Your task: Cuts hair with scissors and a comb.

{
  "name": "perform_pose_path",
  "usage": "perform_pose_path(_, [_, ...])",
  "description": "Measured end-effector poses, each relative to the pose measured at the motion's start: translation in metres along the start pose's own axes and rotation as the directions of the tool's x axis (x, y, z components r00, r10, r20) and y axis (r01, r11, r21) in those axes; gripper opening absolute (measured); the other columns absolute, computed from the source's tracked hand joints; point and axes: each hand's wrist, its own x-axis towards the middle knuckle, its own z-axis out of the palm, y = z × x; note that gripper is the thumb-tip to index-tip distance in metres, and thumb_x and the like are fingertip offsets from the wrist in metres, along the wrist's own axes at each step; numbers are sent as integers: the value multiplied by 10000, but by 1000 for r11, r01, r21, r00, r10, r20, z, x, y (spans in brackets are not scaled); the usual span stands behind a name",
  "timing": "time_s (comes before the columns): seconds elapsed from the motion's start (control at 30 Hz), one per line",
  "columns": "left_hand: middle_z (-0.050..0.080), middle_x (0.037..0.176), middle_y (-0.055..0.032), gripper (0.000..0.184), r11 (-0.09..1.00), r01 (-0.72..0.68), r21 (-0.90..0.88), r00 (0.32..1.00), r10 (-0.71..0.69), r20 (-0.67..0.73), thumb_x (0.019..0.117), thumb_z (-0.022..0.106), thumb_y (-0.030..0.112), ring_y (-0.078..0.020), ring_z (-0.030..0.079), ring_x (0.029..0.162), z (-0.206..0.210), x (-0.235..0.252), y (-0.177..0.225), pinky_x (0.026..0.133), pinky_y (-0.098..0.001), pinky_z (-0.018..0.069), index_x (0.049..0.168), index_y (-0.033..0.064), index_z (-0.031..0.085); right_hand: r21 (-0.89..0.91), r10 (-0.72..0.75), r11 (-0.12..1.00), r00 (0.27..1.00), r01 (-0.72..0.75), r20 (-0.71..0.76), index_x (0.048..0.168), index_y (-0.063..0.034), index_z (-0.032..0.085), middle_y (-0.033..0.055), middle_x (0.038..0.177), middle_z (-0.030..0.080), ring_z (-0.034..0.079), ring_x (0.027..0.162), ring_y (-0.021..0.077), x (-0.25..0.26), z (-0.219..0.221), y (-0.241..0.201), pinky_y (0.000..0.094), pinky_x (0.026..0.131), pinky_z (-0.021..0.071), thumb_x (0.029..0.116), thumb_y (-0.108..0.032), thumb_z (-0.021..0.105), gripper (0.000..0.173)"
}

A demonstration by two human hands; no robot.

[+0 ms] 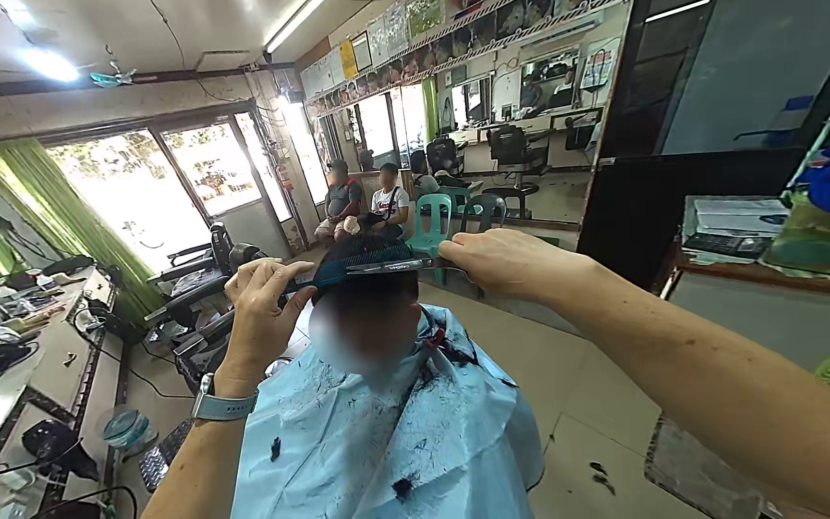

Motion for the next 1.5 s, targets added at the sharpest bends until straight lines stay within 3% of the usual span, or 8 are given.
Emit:
perform_pose_path(0.23, [694,1161,-28,337,998,41,-48,998,-39,39,1010,629,377,-218,581,1187,2,12,4,1066,-535,362,1260,170,716,-12,-57,998,992,56,-109,1187,-81,611,125,1050,647,686,900,306,15,17,15,465,747,571,985,-44,612,206])
perform_pose_path(0.37, [641,746,-6,347,963,229,-140,970,-213,120,1078,497,371,-122,599,634,18,7,12,620,-384,529,1041,118,732,29,-43,998,990,47,-136,1178,-91,611,120,1033,652,686,915,313,6,13,35,491,751,572,949,-34,658,240])
perform_pose_path(0.47, [729,903,-17,319,978,151,-145,972,-120,203,1065,531,320,-146,676,879,30,-19,24,926,-470,518,1058,108,768,50,-7,999,989,14,-145,1167,-102,626,107,1042,667,689,929,308,-6,17,60,504,764,573,929,-55,697,253])
perform_pose_path(0.63, [714,928,18,308,989,-148,22,963,139,230,1050,541,452,-170,641,1056,33,-41,40,1051,-497,394,1225,303,746,28,-15,999,990,19,-143,1137,-121,653,77,991,676,694,893,283,-21,54,98,492,745,582,893,-43,729,267])
perform_pose_path(0.97, [681,1109,-30,320,987,-21,158,997,8,79,987,653,388,-255,553,1227,4,29,19,1071,-573,326,1248,217,725,62,-62,995,972,78,-228,1121,-93,657,92,1018,651,669,879,273,15,73,79,463,770,546,792,-265,832,411])
perform_pose_path(1.1, [683,1101,-39,315,986,-32,161,997,20,80,984,661,368,-260,549,1213,1,34,25,1063,-555,321,1241,199,730,96,9,995,989,-23,147,1386,-2,533,194,1338,577,611,1176,370,11,1,33,517,979,482,1007,-117,633,408])
perform_pose_path(1.17, [679,1097,-23,308,985,-37,169,996,22,86,985,660,368,-248,549,1210,1,35,27,1067,-550,326,1242,211,728,46,-142,987,961,157,-236,1152,-58,637,142,1047,655,683,858,315,27,47,56,461,702,554,908,-87,702,255])
perform_pose_path(1.5, [683,1120,-37,328,983,-29,180,994,10,108,989,655,372,-261,550,1208,-2,43,31,1065,-563,314,1253,193,728,76,-150,983,972,166,-178,1186,-84,608,114,1058,633,673,916,295,36,50,59,457,747,561,912,-120,710,294])
